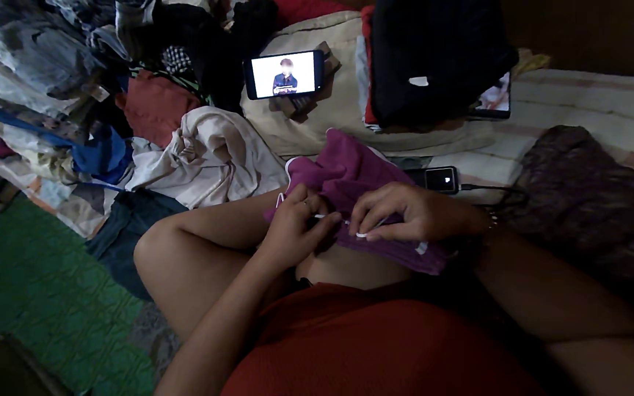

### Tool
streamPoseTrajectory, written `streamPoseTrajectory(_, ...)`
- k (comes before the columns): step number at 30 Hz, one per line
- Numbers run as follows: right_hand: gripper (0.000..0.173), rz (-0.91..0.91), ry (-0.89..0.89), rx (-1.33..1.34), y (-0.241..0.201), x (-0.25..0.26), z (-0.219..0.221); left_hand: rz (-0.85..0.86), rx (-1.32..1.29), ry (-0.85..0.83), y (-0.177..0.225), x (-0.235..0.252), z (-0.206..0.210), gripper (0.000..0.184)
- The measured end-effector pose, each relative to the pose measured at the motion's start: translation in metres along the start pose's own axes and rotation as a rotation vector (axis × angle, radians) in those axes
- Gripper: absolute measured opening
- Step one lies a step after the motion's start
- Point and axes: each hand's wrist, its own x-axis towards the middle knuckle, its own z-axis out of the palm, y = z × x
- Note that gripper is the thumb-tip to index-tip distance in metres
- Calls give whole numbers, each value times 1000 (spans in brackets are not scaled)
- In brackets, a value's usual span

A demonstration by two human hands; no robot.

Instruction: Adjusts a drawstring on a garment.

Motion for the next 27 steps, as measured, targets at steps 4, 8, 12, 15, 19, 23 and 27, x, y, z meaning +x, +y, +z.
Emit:
streamPoseTrajectory(4, 21, -28, -6, 2, -2, 1, -2, 44, -363, 2, 2, -3, 3, 22)
streamPoseTrajectory(8, 20, -4, 8, -18, -2, 2, -1, 88, -682, 3, 2, -6, 9, 20)
streamPoseTrajectory(12, 18, 71, 55, 53, -5, 2, -2, 101, -779, -69, 6, -5, 16, 21)
streamPoseTrajectory(15, 16, 101, 108, 131, -9, 1, -3, 86, -742, -92, 5, -3, 19, 23)
streamPoseTrajectory(19, 17, 46, 121, 203, -7, 0, -3, 44, -701, -91, 5, -2, 17, 25)
streamPoseTrajectory(23, 16, 14, 101, 200, -6, 1, -3, 31, -718, -103, 3, -4, 14, 26)
streamPoseTrajectory(27, 15, 26, 202, 162, -9, 3, 3, 62, -704, -130, 4, -5, 15, 24)
